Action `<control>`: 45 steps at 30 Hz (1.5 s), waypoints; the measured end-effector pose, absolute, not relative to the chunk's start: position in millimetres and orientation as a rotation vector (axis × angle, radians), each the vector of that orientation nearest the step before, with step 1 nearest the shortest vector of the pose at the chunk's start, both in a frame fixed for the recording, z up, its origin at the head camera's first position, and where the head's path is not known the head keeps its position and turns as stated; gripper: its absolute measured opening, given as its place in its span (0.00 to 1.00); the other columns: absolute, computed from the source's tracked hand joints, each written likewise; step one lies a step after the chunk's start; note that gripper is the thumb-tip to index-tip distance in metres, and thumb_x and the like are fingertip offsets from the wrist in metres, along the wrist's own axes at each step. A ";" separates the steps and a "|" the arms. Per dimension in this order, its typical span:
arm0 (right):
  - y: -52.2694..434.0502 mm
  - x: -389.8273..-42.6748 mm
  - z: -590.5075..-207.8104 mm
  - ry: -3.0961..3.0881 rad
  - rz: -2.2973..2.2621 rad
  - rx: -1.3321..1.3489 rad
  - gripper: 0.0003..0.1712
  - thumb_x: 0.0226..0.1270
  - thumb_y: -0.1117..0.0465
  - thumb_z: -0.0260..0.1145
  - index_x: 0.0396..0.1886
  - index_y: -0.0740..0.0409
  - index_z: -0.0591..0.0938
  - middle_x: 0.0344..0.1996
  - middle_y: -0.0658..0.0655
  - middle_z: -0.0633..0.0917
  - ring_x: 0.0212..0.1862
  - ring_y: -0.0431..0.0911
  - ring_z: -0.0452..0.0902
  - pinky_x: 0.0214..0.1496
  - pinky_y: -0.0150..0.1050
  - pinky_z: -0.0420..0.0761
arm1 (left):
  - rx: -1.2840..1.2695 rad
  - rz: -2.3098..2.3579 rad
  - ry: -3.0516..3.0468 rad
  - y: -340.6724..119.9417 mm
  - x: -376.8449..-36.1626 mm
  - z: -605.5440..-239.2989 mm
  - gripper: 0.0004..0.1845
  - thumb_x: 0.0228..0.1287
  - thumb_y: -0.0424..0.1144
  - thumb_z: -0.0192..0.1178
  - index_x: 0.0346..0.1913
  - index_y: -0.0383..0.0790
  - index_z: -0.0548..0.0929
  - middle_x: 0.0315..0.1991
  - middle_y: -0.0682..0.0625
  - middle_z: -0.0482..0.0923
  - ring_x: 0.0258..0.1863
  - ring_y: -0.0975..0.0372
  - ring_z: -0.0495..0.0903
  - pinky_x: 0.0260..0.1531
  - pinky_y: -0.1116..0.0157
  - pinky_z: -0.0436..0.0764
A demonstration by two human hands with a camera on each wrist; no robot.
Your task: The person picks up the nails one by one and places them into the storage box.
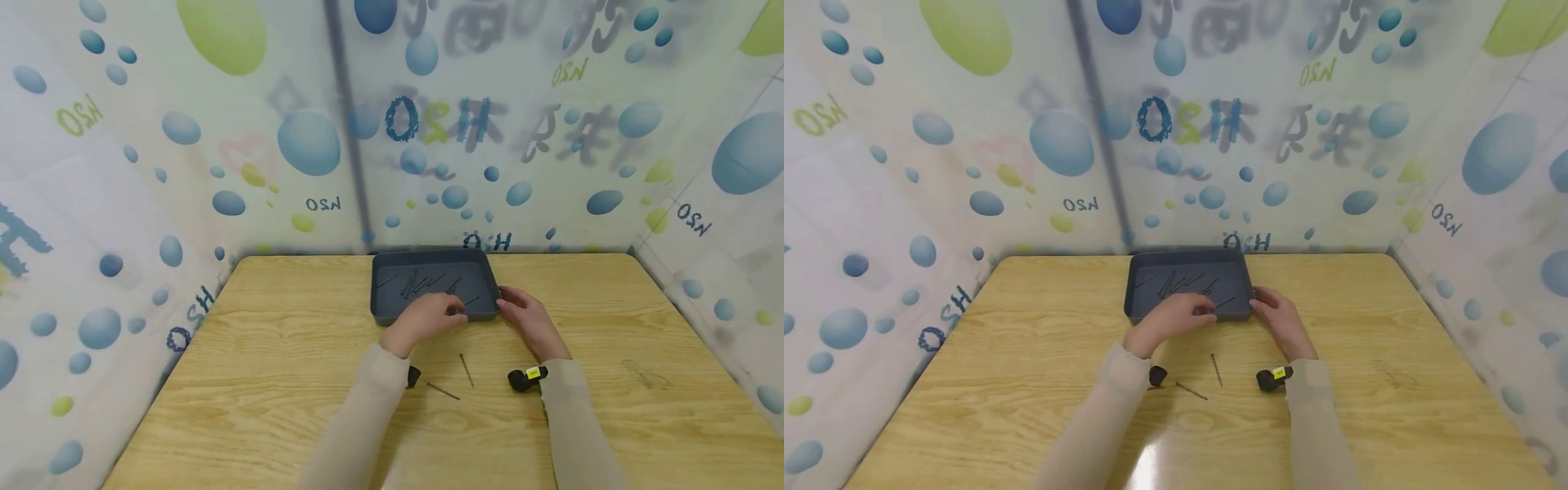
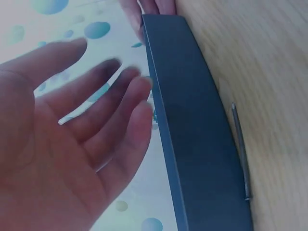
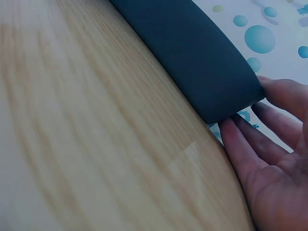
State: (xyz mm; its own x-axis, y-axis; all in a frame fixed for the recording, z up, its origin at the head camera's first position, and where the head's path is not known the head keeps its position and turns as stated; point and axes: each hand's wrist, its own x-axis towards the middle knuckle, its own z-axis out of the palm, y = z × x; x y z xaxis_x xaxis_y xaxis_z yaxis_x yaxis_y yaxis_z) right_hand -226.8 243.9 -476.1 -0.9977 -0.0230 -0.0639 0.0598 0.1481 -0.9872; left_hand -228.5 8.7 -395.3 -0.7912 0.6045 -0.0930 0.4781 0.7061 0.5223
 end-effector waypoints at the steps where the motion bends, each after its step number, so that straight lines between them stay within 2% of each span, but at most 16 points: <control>1: 243.6 -226.9 -475.9 2.338 -2.005 0.042 0.31 0.64 0.52 0.58 0.65 0.55 0.63 0.61 0.57 0.66 0.60 0.48 0.63 0.59 0.46 0.63 | 0.881 0.711 2.628 8.3 -227.1 -396.2 0.17 0.62 0.50 0.54 0.50 0.48 0.79 0.42 0.59 0.77 0.39 0.68 0.74 0.40 0.68 0.73; 7: 242.7 -228.3 -475.4 2.366 -1.986 0.048 0.31 0.63 0.51 0.58 0.64 0.54 0.64 0.61 0.57 0.67 0.60 0.48 0.63 0.60 0.47 0.62 | 0.907 0.649 2.565 6.7 -217.1 -401.9 0.15 0.62 0.43 0.55 0.50 0.47 0.79 0.45 0.57 0.77 0.43 0.66 0.75 0.42 0.68 0.72; 13: 242.9 -230.1 -476.0 2.366 -1.980 0.047 0.31 0.62 0.50 0.59 0.64 0.53 0.65 0.60 0.57 0.67 0.60 0.48 0.63 0.60 0.47 0.62 | 0.964 0.465 2.629 9.6 -206.7 -403.1 0.13 0.60 0.34 0.57 0.46 0.51 0.82 0.43 0.55 0.75 0.43 0.63 0.73 0.41 0.69 0.71; 17: 242.6 -231.5 -476.3 2.349 -1.998 0.035 0.31 0.63 0.50 0.59 0.64 0.54 0.65 0.60 0.57 0.67 0.60 0.48 0.63 0.60 0.47 0.62 | 0.968 0.349 2.673 13.1 -201.3 -403.5 0.12 0.58 0.35 0.58 0.44 0.53 0.82 0.42 0.54 0.74 0.46 0.60 0.71 0.45 0.66 0.70; 26: 243.9 -230.3 -474.7 2.355 -2.010 0.030 0.31 0.63 0.51 0.58 0.64 0.54 0.64 0.60 0.57 0.67 0.60 0.48 0.63 0.59 0.47 0.63 | 0.905 0.180 2.694 24.0 -190.4 -405.9 0.15 0.64 0.32 0.51 0.46 0.55 0.81 0.44 0.55 0.72 0.48 0.60 0.69 0.45 0.66 0.70; 35: 246.2 -228.9 -475.8 2.358 -2.001 0.036 0.32 0.63 0.50 0.58 0.65 0.54 0.64 0.61 0.57 0.66 0.60 0.48 0.63 0.60 0.47 0.62 | 0.828 0.008 2.782 38.0 -178.2 -412.0 0.05 0.61 0.38 0.56 0.32 0.52 0.80 0.36 0.56 0.74 0.32 0.62 0.74 0.26 0.64 0.73; 43: 245.5 -228.6 -475.9 2.374 -1.958 0.080 0.31 0.63 0.51 0.58 0.65 0.54 0.64 0.62 0.57 0.66 0.61 0.49 0.61 0.60 0.47 0.61 | 0.718 -0.051 2.776 42.1 -174.9 -414.3 0.07 0.58 0.39 0.58 0.24 0.55 0.79 0.35 0.57 0.77 0.33 0.62 0.75 0.23 0.62 0.73; 45: 245.7 -228.5 -475.9 2.365 -1.963 0.081 0.31 0.63 0.51 0.58 0.65 0.54 0.63 0.62 0.57 0.65 0.61 0.48 0.61 0.60 0.47 0.61 | 0.720 -0.078 2.770 41.9 -174.6 -414.5 0.06 0.58 0.40 0.58 0.26 0.55 0.80 0.35 0.57 0.77 0.33 0.62 0.75 0.23 0.62 0.73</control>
State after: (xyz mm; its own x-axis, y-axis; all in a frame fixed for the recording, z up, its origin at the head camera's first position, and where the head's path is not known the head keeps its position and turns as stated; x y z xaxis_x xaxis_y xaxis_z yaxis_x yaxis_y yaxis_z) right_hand -228.5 245.7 -475.9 -0.9964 -0.0025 -0.0852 0.0833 0.1846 -0.9793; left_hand -174.6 41.9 -414.5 -0.8376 0.4695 -0.2792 0.4844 0.8747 0.0175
